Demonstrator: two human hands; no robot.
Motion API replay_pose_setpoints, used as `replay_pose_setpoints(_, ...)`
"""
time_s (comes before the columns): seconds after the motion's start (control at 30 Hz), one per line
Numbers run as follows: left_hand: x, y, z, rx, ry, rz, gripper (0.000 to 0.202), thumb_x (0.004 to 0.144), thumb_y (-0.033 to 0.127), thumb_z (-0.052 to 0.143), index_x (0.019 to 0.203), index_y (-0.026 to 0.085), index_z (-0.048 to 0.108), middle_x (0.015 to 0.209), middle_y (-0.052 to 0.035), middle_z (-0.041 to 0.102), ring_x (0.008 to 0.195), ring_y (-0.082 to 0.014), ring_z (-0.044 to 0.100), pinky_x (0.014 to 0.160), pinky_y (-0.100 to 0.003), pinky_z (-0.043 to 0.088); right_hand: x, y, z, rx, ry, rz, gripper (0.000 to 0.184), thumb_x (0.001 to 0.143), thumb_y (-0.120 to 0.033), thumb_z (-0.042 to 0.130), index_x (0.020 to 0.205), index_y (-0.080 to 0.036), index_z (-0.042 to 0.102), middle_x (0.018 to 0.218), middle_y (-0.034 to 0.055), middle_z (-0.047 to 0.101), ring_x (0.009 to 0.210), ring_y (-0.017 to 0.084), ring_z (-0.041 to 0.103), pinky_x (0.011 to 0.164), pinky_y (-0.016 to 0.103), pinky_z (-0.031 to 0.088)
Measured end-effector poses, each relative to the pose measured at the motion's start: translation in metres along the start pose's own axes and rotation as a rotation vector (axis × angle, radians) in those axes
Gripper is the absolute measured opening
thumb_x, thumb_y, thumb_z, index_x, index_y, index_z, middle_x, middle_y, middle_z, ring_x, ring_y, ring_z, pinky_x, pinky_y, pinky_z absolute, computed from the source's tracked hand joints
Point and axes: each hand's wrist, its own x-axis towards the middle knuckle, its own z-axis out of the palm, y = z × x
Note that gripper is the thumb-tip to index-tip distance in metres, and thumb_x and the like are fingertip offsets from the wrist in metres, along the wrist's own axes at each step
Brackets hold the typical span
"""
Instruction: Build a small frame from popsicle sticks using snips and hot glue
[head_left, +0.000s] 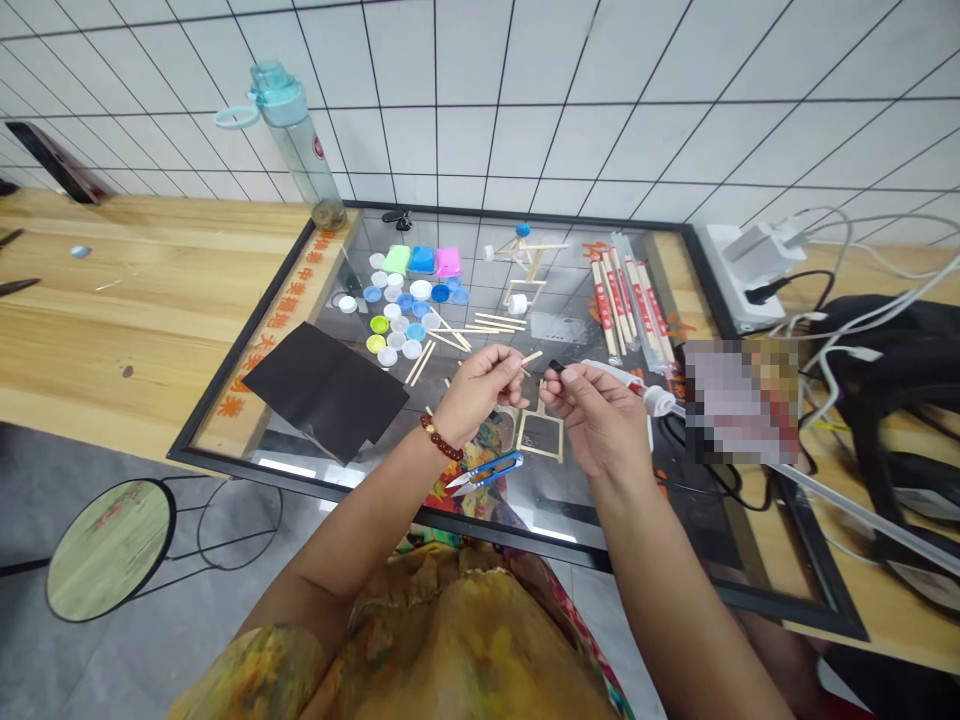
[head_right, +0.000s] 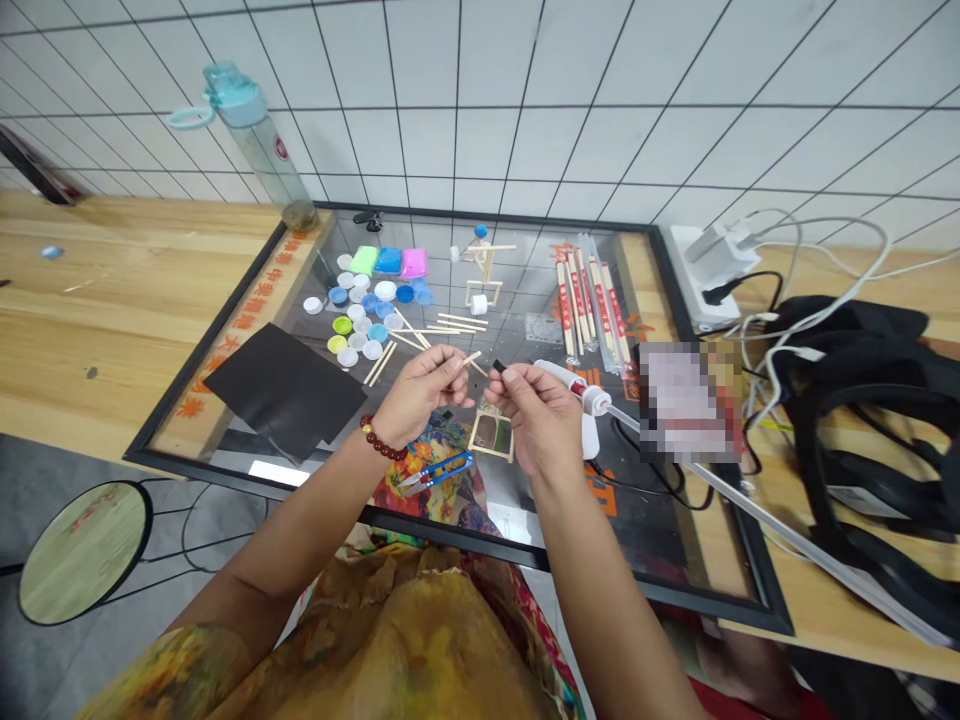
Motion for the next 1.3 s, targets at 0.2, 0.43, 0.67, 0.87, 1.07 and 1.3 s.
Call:
replay_pose_setpoints(0.2, 0.003, -0.011, 0.005, 0.029, 0.138, -0.020, 0.012, 0.086, 0.022, 0.057, 0.078, 0.015, 0.055, 0.075, 0.0015, 0.052, 0.068, -0.0058, 0.051, 0.069, -0.019, 0.046, 0.001, 0.003, 0.004, 0.072, 0.004, -0.055, 0.020, 0.061, -0.026, 0.084, 0.072, -0.019, 0.069, 0.065, -0.0033, 0.065, 0.061, 0.006, 0.060, 0.063, 0.018, 0.054)
replay_pose_setpoints(0.43, 0.004, -0.012, 0.003, -0.009, 0.116, -0.083, 0.011, 0.089, 0.023, 0.050, 0.082, 0.015, 0.050, 0.066, 0.0025, 0.051, 0.047, -0.0045, 0.041, 0.044, -0.017, 0.027, 0.000, 0.005, 0.005, 0.070, 0.047, -0.003, 0.025, 0.057, -0.028, 0.086, 0.072, -0.018, 0.069, 0.069, -0.0016, 0.068, 0.061, 0.007, 0.063, 0.063, 0.019, 0.057)
replay_pose_setpoints(0.67, 0.000, -0.012, 0.006, -0.016, 0.079, -0.106, 0.004, 0.088, 0.016, 0.048, 0.091, 0.017, 0.046, 0.060, 0.0047, 0.051, 0.050, -0.0076, 0.050, 0.049, -0.019, 0.036, 0.000, 0.009, 0.004, 0.024, 0.047, 0.042, 0.027, 0.056, -0.025, 0.086, 0.073, -0.017, 0.068, 0.068, 0.0001, 0.070, 0.059, 0.010, 0.065, 0.061, 0.023, 0.059)
replay_pose_setpoints(0.87, -0.001, -0.011, 0.009, 0.045, 0.045, -0.112, 0.006, 0.087, 0.017, 0.051, 0.090, 0.014, 0.055, 0.066, 0.0006, 0.057, 0.056, -0.0080, 0.053, 0.054, -0.020, 0.038, 0.000, 0.010, 0.003, 0.045, 0.066, -0.020, 0.020, 0.062, -0.024, 0.082, 0.073, -0.019, 0.067, 0.072, -0.0009, 0.068, 0.064, 0.009, 0.064, 0.067, 0.024, 0.056)
replay_pose_setpoints(1.07, 0.000, -0.012, 0.009, 0.130, 0.131, -0.026, 0.010, 0.087, 0.010, 0.047, 0.079, 0.014, 0.052, 0.066, 0.0021, 0.054, 0.058, -0.0057, 0.052, 0.059, -0.018, 0.038, 0.000, 0.011, 0.000, 0.007, 0.007, -0.037, 0.019, 0.064, -0.024, 0.080, 0.076, -0.019, 0.067, 0.067, -0.0035, 0.062, 0.061, 0.008, 0.058, 0.063, 0.021, 0.049)
replay_pose_setpoints(1.3, 0.000, -0.011, 0.004, 0.018, -0.033, -0.144, 0.013, 0.083, 0.016, 0.055, 0.092, 0.016, 0.046, 0.066, 0.0013, 0.062, 0.052, -0.0082, 0.055, 0.054, -0.021, 0.038, 0.001, 0.013, -0.003, -0.014, -0.071, -0.015, 0.020, 0.066, -0.028, 0.080, 0.078, -0.020, 0.066, 0.068, -0.0026, 0.060, 0.063, 0.009, 0.057, 0.063, 0.024, 0.048)
